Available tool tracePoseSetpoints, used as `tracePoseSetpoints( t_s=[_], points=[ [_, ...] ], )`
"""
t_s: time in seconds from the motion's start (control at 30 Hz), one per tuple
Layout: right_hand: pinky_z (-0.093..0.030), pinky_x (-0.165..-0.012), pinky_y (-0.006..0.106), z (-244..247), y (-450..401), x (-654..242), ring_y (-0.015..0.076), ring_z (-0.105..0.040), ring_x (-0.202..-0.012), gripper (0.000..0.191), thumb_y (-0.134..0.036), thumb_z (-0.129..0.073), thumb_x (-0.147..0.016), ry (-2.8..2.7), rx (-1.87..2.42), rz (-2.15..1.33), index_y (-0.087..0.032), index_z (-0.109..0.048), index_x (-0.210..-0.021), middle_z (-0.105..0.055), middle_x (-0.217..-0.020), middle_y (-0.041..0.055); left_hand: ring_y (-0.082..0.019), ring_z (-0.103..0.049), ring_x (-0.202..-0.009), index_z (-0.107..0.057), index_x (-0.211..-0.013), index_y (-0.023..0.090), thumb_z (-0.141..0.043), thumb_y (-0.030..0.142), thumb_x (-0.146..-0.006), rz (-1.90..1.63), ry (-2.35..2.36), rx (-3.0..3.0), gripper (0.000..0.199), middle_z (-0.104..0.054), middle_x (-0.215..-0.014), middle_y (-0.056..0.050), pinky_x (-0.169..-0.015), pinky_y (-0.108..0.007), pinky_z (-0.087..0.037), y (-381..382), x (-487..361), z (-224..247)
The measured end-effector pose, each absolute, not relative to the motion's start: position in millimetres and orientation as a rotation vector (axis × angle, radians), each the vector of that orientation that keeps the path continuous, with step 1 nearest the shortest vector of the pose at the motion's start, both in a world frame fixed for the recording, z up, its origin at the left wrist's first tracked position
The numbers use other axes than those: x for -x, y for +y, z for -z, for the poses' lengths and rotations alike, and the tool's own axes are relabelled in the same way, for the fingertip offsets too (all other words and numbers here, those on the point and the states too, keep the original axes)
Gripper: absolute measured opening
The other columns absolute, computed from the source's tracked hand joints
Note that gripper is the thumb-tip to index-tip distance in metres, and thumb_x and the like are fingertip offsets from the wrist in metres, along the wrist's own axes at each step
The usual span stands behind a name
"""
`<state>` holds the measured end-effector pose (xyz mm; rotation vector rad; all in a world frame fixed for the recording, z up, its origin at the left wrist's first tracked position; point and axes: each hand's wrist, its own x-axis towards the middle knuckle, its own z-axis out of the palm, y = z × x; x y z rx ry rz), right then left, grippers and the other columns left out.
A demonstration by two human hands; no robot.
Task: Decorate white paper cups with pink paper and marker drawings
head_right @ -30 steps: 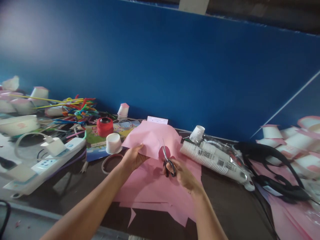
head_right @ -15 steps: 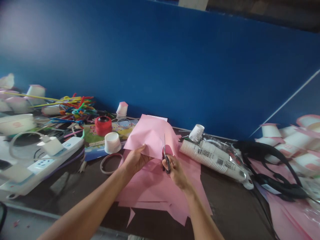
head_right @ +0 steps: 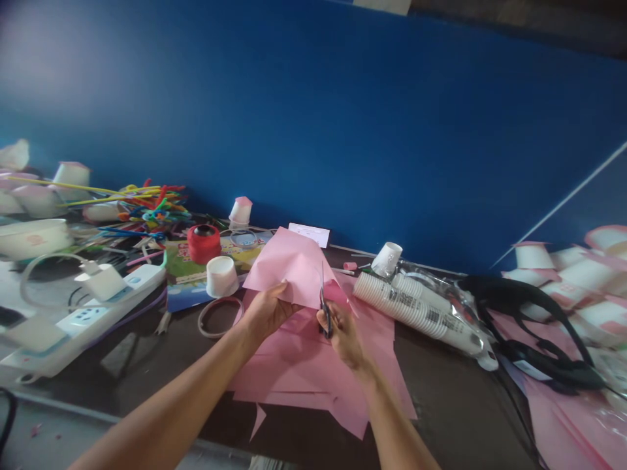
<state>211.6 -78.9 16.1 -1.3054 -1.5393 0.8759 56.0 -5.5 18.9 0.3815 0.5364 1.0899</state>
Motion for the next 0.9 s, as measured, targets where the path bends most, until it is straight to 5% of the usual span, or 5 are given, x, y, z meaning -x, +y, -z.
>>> tracePoseSetpoints(
  t_s=[0.9],
  points=[
    [-0.034, -0.055, 0.028, 1, -72, -213, 0.0147, -0.046, -0.058, 0.045, -0.058, -0.045, -0.088, -1.532, 1.258, -0.818, -0.02, -0.052, -0.064, -0.049, -0.061, 0.0011, -0.024, -0.065, -0.089, -0.06, -0.091, 0.008, -0.048, 0.012, -0.086, -1.09, 0.534, -0.418, 0.013, -0.068, -0.092, -0.014, -0.086, -0.049, -0.055, -4, -55, -17]
  ],
)
